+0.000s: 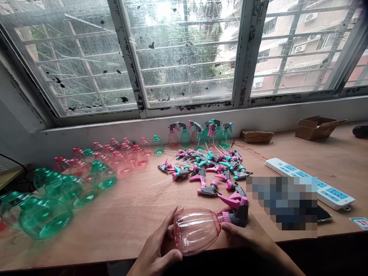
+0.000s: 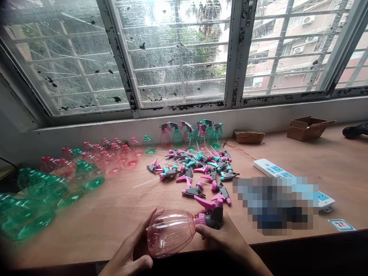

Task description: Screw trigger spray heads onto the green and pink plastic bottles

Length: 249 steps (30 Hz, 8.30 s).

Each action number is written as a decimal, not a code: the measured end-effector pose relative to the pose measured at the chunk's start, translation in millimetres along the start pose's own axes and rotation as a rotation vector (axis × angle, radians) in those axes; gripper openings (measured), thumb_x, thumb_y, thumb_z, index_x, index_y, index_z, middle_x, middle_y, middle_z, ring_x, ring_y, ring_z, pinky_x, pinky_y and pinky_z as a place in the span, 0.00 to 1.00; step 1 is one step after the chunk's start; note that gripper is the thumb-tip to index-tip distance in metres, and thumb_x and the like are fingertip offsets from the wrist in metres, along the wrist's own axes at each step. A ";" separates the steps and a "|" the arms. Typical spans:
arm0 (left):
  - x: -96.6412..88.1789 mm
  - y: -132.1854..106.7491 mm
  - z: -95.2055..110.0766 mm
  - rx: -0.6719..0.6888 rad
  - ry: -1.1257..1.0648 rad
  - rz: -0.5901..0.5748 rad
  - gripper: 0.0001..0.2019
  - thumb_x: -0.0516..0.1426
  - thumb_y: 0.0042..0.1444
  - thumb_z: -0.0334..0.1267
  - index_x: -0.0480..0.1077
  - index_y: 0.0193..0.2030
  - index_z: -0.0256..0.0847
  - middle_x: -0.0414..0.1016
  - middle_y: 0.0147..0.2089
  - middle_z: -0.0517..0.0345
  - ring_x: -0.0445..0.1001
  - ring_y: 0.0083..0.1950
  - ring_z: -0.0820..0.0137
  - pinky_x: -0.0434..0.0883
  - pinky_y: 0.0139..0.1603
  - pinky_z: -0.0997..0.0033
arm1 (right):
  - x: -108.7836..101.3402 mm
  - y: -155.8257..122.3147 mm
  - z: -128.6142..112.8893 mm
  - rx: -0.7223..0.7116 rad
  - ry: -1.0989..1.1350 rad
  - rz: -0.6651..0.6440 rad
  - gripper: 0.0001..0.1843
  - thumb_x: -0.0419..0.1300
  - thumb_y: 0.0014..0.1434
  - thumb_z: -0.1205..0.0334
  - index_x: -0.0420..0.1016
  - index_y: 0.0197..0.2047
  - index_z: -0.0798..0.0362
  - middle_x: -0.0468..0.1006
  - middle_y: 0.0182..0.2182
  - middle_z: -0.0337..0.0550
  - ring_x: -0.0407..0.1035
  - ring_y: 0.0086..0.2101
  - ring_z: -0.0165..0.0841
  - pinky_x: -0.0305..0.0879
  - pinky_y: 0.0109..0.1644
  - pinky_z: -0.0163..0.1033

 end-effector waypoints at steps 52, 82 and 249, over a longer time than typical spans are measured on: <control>2.2 2.9 7.0 -0.002 -0.076 -0.003 0.42 0.70 0.54 0.45 0.56 0.72 0.60 0.63 0.74 0.59 0.67 0.70 0.55 0.66 0.69 0.62 | 0.0 0.7 3.6 -0.005 0.021 -0.009 0.22 0.74 0.50 0.48 0.77 0.42 0.52 0.80 0.25 0.38 0.74 0.27 0.36 0.72 0.33 0.40; 1.4 2.2 8.8 0.000 -0.015 0.000 0.41 0.69 0.54 0.48 0.56 0.72 0.58 0.60 0.75 0.58 0.63 0.72 0.50 0.64 0.70 0.57 | 0.2 0.0 1.1 -0.016 0.010 -0.016 0.23 0.74 0.50 0.46 0.78 0.42 0.52 0.80 0.25 0.39 0.74 0.27 0.37 0.72 0.34 0.41; 1.3 4.4 0.4 -0.010 -0.020 0.056 0.48 0.71 0.51 0.48 0.51 0.74 0.58 0.59 0.75 0.55 0.64 0.71 0.50 0.63 0.71 0.55 | 1.5 -0.4 -1.5 -0.022 -0.003 -0.005 0.22 0.75 0.50 0.49 0.79 0.42 0.53 0.80 0.25 0.38 0.74 0.27 0.37 0.73 0.34 0.41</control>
Point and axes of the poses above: each hand's wrist, its own y-axis towards the middle knuckle, its own x-axis out of the palm, z = x × y, the point moved 5 cm from there along y, towards the middle knuckle
